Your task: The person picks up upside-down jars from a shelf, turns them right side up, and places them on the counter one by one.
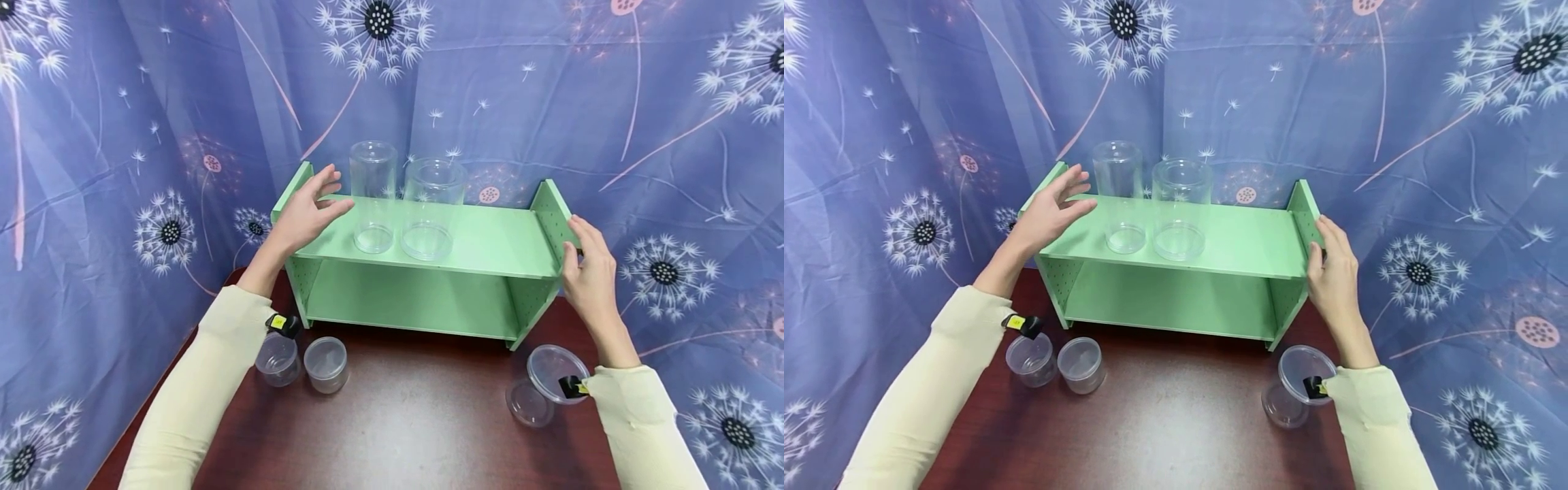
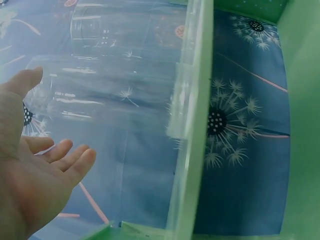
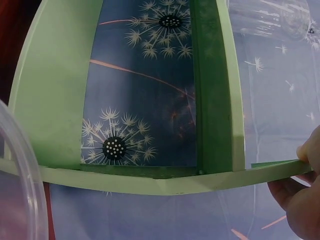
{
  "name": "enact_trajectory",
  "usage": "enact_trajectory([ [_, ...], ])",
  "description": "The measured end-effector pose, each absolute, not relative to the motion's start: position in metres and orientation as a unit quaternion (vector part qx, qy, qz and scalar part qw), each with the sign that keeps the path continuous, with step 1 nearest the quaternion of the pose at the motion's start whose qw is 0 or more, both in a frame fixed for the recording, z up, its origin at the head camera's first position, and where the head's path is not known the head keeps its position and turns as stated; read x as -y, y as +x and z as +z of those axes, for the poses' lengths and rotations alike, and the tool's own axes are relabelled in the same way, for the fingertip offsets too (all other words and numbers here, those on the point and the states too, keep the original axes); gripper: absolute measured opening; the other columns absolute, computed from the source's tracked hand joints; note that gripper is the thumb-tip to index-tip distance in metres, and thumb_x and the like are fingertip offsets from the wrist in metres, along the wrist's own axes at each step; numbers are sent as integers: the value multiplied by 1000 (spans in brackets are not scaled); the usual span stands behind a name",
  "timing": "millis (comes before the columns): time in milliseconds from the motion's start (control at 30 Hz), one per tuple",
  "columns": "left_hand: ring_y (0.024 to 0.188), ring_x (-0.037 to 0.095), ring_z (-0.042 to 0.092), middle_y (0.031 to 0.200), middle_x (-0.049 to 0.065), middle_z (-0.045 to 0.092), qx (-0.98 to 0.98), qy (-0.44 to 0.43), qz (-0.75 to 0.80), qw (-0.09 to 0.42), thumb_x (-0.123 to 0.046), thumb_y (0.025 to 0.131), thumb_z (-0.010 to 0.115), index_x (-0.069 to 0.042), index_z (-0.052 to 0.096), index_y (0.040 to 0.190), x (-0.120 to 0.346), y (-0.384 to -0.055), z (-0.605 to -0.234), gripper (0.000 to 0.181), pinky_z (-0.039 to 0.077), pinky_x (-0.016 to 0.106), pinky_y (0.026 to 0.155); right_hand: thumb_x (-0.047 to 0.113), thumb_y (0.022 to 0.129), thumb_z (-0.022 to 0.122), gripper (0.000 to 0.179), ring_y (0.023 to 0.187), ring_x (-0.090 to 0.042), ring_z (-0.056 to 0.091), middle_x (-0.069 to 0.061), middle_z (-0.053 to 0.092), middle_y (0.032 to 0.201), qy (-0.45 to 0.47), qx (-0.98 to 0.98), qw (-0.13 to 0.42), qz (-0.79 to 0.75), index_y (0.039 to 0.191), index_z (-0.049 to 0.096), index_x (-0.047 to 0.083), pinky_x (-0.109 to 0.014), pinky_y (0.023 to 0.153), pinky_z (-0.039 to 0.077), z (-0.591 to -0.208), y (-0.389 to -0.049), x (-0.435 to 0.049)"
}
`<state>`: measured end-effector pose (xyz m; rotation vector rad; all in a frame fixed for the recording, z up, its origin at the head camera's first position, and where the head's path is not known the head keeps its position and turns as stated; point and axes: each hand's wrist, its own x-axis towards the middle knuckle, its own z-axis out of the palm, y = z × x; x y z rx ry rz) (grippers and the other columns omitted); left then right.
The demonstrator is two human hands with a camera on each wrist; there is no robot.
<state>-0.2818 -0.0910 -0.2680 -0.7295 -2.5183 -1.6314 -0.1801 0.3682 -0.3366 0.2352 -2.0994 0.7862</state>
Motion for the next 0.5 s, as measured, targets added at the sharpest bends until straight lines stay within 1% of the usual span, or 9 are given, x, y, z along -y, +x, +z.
enact_trajectory([
  [100,144,33,44,167,8,31,815,-231,-531,18,-42,98,71,-15,15,167,84,-288,-262,92,38,44,118,-11,97,57,40,134,-44,51,-26,56,144,94,840,431,315,137,59,-11,-50,115,39,-337,-180,-368],
  [333,150,19,35,167,3,31,804,-214,-555,8,-43,95,74,-15,12,167,68,-296,-254,99,34,37,120,-14,96,58,41,134,-45,51,-27,57,143,95,838,435,316,137,59,-12,-52,114,40,-338,-182,-369],
  [500,150,19,35,166,3,33,804,-201,-560,5,-46,93,76,-19,12,167,59,-299,-251,102,34,36,120,-14,96,58,41,134,-45,51,-27,56,144,96,839,431,316,137,59,-12,-52,115,39,-338,-182,-369],
])
